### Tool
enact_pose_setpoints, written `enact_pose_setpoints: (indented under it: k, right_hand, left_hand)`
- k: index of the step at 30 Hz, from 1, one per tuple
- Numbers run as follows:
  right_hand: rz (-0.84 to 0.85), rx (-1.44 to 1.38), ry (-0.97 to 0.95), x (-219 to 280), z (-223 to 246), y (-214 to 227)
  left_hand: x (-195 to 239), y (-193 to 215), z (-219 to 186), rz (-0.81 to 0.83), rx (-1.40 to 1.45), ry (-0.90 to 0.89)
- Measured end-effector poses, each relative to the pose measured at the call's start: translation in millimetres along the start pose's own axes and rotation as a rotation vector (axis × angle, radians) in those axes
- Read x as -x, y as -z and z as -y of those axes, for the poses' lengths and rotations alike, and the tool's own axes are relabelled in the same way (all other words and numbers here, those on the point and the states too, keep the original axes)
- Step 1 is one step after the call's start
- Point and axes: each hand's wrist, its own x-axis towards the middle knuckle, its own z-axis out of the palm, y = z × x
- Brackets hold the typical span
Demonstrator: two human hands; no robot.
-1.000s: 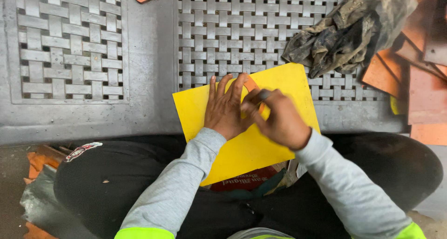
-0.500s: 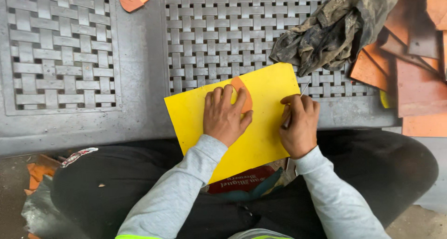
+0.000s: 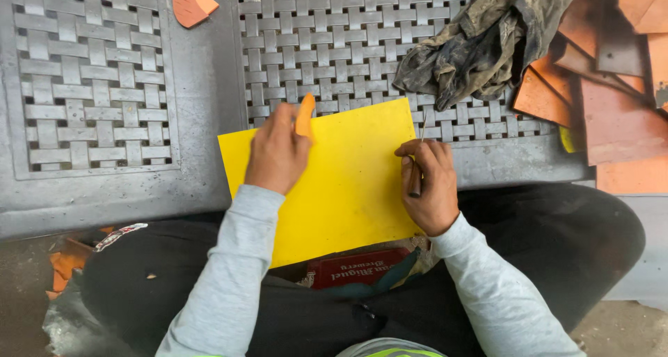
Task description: The person sits cross-legged and uses a pointed knife to cut a small orange leather piece on a yellow cutting board. The person repeatedly repositions the leather and trims its edges, producing small offcuts that remain on the board.
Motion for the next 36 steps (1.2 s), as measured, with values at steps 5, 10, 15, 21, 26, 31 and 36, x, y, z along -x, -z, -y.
enact_pose_setpoints:
  k: [5, 10, 15, 21, 26, 31, 36]
  right_hand:
    - [-0.017, -0.007, 0.004, -11, 1, 3]
    - [-0.016, -0.006, 0.018, -17, -1, 0]
    - [0.070, -0.029, -0.045, -23, -1, -3]
    - [0.060, -0.091, 0.013, -28, 1, -2]
    - [0.109, -0.228, -0.150, -27, 4, -2]
    - [0.137, -0.176, 0.021, -24, 7, -14]
    - [0.182, -0.066, -0.001, -24, 0, -17]
  left_hand:
    - [-14, 5, 14, -0.033, -0.149, -0.006]
    - [-10, 3, 4, 0.001, -0.235, -0.169]
    - [-15, -5, -9, 0.108, -0.324, -0.222]
    - [-31, -1, -2, 0.054, -0.157, -0.086]
    - [-28, -3, -8, 0.013, 0.107, 0.182]
    - [1, -50, -40, 0.023, 0.037, -0.057]
    - [3, -57, -39, 0.331, 0.353, 0.092]
